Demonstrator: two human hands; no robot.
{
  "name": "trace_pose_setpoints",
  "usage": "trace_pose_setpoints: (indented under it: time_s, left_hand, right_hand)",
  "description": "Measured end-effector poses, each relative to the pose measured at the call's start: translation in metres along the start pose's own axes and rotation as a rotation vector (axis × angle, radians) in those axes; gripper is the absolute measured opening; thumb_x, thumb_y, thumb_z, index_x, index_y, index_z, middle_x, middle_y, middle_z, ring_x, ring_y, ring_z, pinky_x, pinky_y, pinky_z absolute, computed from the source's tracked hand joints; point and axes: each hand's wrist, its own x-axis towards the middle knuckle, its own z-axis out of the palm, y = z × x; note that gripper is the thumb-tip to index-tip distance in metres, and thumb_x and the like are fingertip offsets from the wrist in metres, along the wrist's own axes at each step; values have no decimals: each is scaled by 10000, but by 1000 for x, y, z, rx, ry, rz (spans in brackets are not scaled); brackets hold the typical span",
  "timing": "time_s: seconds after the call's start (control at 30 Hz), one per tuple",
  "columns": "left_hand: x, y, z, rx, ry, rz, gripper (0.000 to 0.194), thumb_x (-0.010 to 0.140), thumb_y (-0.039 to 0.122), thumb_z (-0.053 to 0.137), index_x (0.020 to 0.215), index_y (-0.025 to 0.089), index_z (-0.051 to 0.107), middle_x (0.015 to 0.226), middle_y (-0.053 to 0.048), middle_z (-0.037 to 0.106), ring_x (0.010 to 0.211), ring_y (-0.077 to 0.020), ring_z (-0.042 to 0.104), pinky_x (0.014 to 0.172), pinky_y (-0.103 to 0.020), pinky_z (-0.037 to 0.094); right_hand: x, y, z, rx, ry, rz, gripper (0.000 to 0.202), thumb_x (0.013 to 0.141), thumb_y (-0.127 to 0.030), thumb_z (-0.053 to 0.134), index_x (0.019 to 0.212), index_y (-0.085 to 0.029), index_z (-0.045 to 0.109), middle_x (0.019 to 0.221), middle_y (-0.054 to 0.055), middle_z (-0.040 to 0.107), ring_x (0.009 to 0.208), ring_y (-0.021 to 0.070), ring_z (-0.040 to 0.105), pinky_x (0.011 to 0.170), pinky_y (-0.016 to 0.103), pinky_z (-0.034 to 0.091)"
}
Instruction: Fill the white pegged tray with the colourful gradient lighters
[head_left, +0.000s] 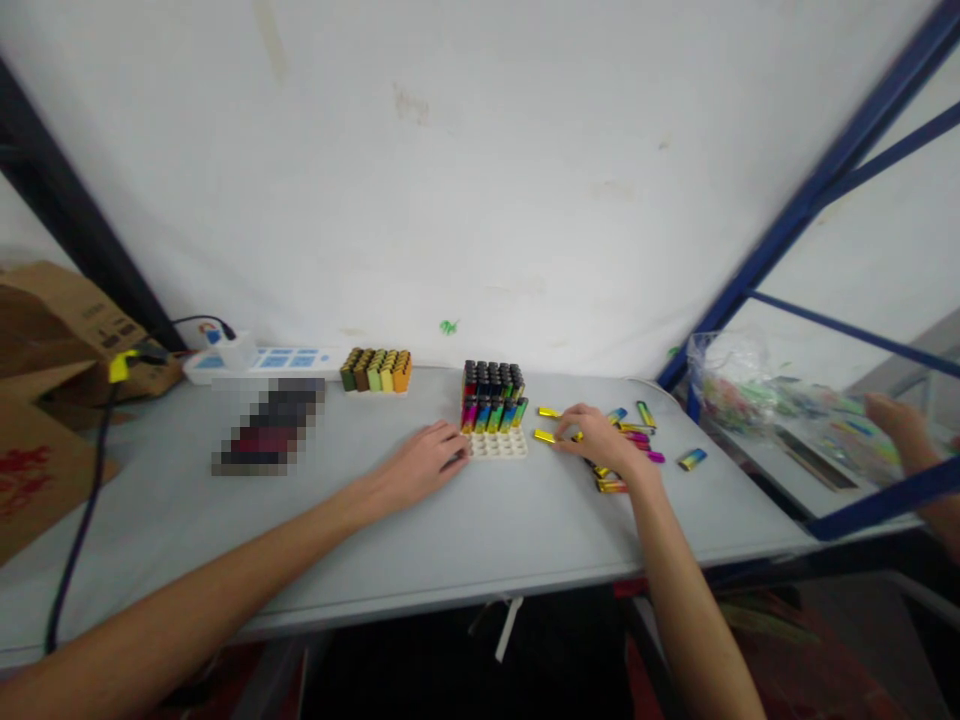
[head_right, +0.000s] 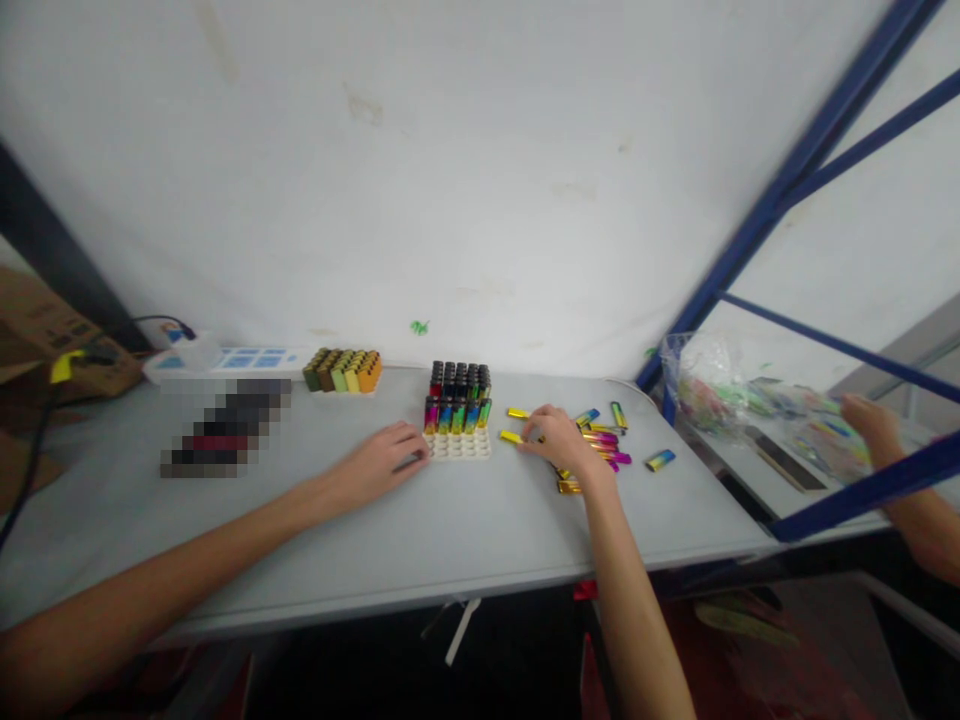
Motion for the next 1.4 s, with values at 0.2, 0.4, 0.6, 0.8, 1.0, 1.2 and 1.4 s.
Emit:
trace_pose_setpoints:
  time_s: [0.2,0.4,0.6,0.8,1.0,1.2,1.4]
  left_hand:
    - [0,0,0,5,5,0,96,996,195,546,936,188,620,995,-65,642,974,-224,569,933,-366,475]
    - [0,-1,0,-2,9,7,112,997,205,536,928,187,623,989,-72,643,964,-228,570,898,-360,486]
    - [0,-1,0,-11,11,4,103,989,197,545,922,193,623,988,-66,646,972,-228,571,903,-359,483]
    - [0,0,-1,-4,0,5,96,992,197,544,932,190,620,992,-66,642,982,-226,569,917,-360,481]
    - [0,1,-2,-27,8,-3,116,996,206,531,932,191,628,991,-71,640,976,-228,573,908,-362,485]
    - [0,1,-1,1,8,2,127,997,214,520,932,193,627,994,-73,646,975,-228,570,913,-371,489]
    - [0,0,0,1,2,4,86,990,198,555,940,187,624,995,-73,640,983,-234,569,915,-368,485]
  right_hand:
    - [-3,-10,-11,54,65,-8,119,868,-290,744,930,-191,720,1113,114,714,1053,260,662,977,444,501]
    - [-3,-51,-35,139,128,-54,204,953,-346,625,1101,-218,680,892,45,740,734,190,660,710,301,511]
    - [1,-67,-34,183,183,-125,180,943,-295,608,1091,-213,669,883,30,718,653,153,613,668,282,498]
    - [8,-65,-21,227,165,-88,158,924,-264,645,1064,-191,647,817,13,684,698,156,644,669,270,502]
    - [12,-67,-15,195,181,-137,147,919,-253,665,1050,-190,646,848,21,671,704,152,635,679,276,514]
    - [17,-70,-6,188,253,-141,226,934,-409,679,986,-191,652,884,41,667,647,135,629,662,284,536]
    - [23,-68,13,361,350,21,456,891,-669,620,904,-218,556,676,22,712,568,175,685,559,279,537]
